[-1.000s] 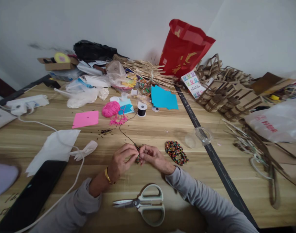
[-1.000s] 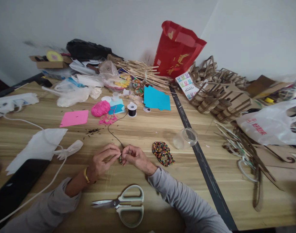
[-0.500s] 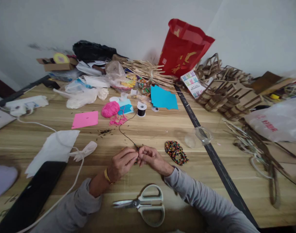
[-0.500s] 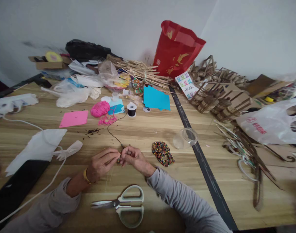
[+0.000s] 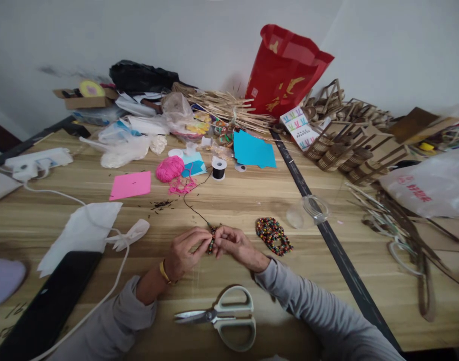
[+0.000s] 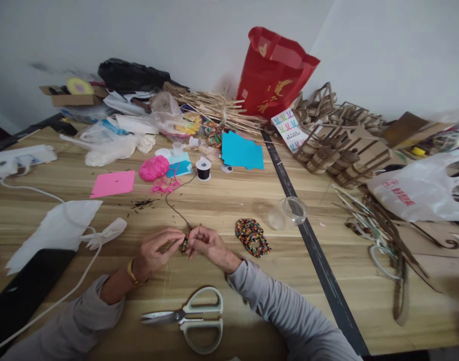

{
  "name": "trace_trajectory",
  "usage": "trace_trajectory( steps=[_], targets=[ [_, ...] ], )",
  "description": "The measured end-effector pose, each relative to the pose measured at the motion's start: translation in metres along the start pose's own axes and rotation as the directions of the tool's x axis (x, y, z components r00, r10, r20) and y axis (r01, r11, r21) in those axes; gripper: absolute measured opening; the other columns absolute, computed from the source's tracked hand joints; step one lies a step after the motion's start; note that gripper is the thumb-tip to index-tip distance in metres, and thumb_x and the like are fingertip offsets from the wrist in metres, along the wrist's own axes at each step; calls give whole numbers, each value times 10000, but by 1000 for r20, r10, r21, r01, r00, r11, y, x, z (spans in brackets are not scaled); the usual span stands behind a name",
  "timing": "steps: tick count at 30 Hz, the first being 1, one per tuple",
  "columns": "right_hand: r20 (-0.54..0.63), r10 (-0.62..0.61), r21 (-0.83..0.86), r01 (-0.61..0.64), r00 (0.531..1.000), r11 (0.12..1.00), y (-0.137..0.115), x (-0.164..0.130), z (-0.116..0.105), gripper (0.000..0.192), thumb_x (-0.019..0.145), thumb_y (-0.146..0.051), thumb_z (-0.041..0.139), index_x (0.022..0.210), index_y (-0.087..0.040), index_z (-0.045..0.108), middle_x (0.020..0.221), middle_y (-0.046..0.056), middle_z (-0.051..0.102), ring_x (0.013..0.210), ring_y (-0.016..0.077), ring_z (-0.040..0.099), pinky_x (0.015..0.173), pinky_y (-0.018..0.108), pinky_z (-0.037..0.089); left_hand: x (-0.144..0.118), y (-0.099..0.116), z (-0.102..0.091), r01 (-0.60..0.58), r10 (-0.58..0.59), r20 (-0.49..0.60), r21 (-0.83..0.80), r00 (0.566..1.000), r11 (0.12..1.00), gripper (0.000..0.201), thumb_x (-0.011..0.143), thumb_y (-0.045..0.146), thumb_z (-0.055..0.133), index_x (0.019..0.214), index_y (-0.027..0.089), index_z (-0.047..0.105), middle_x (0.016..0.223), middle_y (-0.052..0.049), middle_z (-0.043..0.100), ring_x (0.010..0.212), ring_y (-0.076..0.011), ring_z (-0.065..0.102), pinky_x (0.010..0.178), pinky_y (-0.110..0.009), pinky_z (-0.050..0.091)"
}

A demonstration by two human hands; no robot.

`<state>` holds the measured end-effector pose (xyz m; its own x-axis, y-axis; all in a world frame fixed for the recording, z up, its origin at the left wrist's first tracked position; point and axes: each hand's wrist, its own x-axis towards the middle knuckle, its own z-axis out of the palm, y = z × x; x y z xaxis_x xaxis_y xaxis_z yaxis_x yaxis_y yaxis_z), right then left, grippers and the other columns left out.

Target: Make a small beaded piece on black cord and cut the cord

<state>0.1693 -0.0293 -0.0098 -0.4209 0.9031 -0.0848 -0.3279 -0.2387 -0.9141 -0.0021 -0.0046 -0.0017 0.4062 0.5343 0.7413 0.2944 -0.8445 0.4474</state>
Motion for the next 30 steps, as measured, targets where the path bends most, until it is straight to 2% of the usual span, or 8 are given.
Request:
trace_trajectory(
  steps=[14, 18, 21, 23, 25, 28, 30],
  targets=[
    [-5, 3, -37, -3, 1000, 999, -7, 0, -1, 344, 733, -447, 700, 764, -134, 560, 673, 3, 578, 608, 90, 558, 573, 201, 491, -3, -3, -2, 4, -5, 7, 114, 1000, 993, 87, 816, 96, 556, 811, 162, 612, 730, -50, 695, 705, -132, 660, 694, -214, 523],
    [-11, -4, -28, 4, 1000, 1000, -6, 1, -3, 334, 729, -435, 708, 756, -139, 555, 667, 3, 586, 592, 93, 563, 561, 202, 484, -5, -5, -1, 59, -60, 6, 98, 998, 993, 91, 814, 100, 549, 803, 166, 611, 723, -41, 692, 697, -128, 657, 691, -209, 513],
    [-15, -21, -3, 21, 1000, 1000, -2, 1, -7, 319, 736, -417, 709, 766, -138, 558, 678, 7, 591, 596, 94, 567, 569, 206, 491, -6, -7, 1, 172, -173, 25, 40, 985, 984, 96, 804, 104, 546, 758, 162, 606, 680, -23, 677, 635, -115, 638, 638, -191, 502],
    [-15, -31, 2, 32, 999, 1000, 0, 2, -9, 309, 746, -410, 702, 771, -136, 562, 685, 11, 593, 605, 94, 566, 573, 207, 498, -6, -8, 3, 316, -314, 70, -26, 947, 948, 88, 791, 127, 552, 728, 158, 606, 652, -14, 665, 593, -110, 620, 601, -188, 492],
    [-14, -42, -5, 42, 999, 999, 1, 2, -11, 306, 756, -414, 691, 770, -136, 563, 690, 13, 595, 615, 95, 568, 575, 206, 501, -5, -9, 4, 504, -485, 152, -136, 861, 853, 84, 780, 174, 559, 713, 150, 603, 620, -12, 650, 556, -111, 601, 555, -190, 483],
    [-30, -53, -39, 52, 998, 998, 0, 3, -11, 321, 753, -430, 687, 762, -138, 553, 682, 9, 597, 609, 96, 579, 561, 201, 496, 0, -11, 3, 730, -648, 336, -340, 683, 593, 137, 766, 263, 575, 714, 138, 594, 595, -14, 640, 544, -122, 597, 532, -206, 484],
    [-48, -49, -92, 45, 998, 995, -3, 2, -10, 335, 747, -443, 686, 762, -141, 540, 655, 3, 599, 573, 93, 580, 527, 192, 481, 3, -13, 1, 793, -668, 439, -431, 600, 429, 176, 735, 305, 614, 701, 133, 591, 599, -15, 644, 570, -133, 605, 567, -228, 500]
  ],
)
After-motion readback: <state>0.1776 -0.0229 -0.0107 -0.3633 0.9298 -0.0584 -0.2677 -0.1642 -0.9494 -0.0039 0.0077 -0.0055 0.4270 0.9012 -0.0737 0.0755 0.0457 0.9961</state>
